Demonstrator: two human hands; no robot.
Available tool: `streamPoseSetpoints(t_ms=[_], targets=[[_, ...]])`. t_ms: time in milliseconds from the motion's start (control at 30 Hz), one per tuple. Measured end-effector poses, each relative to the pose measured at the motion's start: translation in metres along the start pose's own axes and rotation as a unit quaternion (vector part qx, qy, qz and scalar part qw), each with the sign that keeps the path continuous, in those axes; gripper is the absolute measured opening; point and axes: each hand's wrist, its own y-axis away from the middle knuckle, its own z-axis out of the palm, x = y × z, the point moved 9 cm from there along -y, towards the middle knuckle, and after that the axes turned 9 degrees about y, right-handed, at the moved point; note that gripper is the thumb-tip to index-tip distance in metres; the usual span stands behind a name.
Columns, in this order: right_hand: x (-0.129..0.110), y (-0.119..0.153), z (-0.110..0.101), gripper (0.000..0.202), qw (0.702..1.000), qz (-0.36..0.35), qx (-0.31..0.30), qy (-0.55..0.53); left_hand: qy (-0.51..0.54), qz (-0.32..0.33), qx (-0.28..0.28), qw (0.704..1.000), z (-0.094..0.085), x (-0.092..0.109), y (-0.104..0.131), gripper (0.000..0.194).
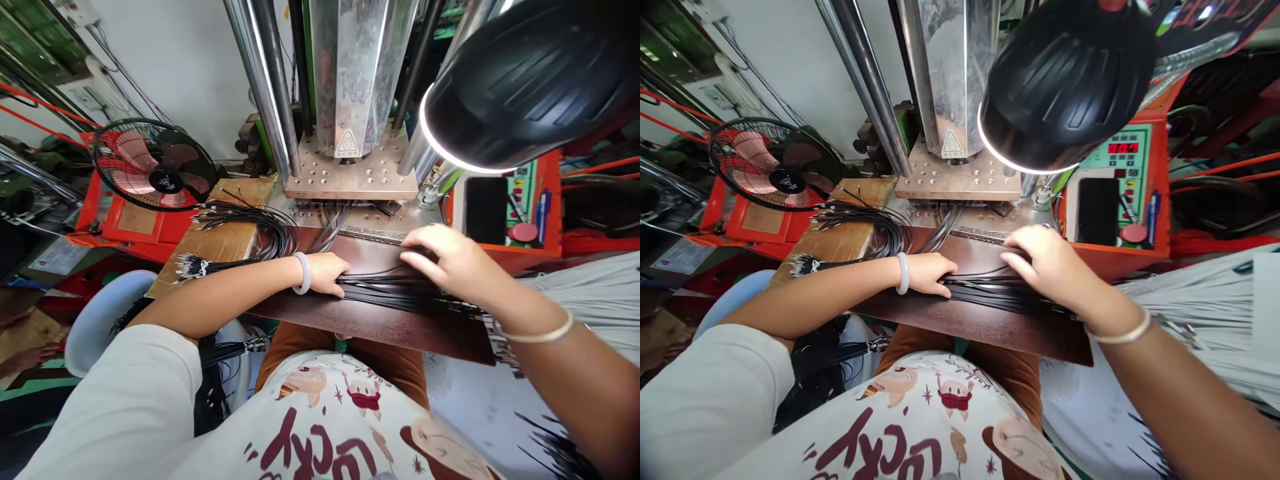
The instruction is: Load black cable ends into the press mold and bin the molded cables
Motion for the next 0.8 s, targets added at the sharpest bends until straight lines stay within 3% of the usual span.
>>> streamPoseSetpoints(t_ms=[67, 167, 267, 333, 400, 467, 567, 700, 800], targets=[[-0.013, 0.025, -0.006, 0.025, 0.999, 0.023, 0.005, -0.032, -0.01, 0.003, 0.009, 1.0, -0.005, -0.002, 0.0, 0.017], [-0.027, 0.047, -0.013, 0.019, 0.993, 0.092, 0.074, 0.014, 0.068, 0.007, -0.006, 0.998, -0.01, -0.003, -0.002, 0.017], [-0.06, 0.036, -0.002, 0.029, 0.992, 0.062, 0.085, 0.065, 0.174, 0.017, -0.073, 0.982, -0.003, 0.005, -0.004, 0.017], [-0.078, 0.022, 0.011, 0.034, 0.995, 0.021, 0.051, 0.082, 0.15, 0.032, -0.07, 0.986, -0.002, 0.011, -0.004, 0.022], [-0.072, 0.018, 0.008, 0.025, 0.992, 0.049, 0.061, 0.099, 0.058, 0.04, -0.036, 0.997, -0.001, 0.012, -0.004, 0.032], [-0.05, 0.03, -0.008, 0.014, 0.982, 0.115, 0.106, 0.108, -0.018, 0.041, -0.008, 0.999, 0.002, 0.01, -0.003, 0.039], [-0.02, 0.064, -0.03, 0.01, 0.964, 0.19, 0.157, 0.098, -0.033, 0.033, 0.005, 0.999, 0.005, 0.003, -0.002, 0.027], [-0.005, 0.098, -0.03, 0.01, 0.961, 0.245, 0.115, 0.053, -0.028, 0.033, 0.007, 0.999, 0.002, -0.001, -0.002, 0.021], [-0.015, 0.098, -0.034, 0.009, 0.963, 0.235, 0.111, 0.068, -0.046, 0.032, 0.021, 0.998, -0.003, -0.001, 0.001, 0.02]])
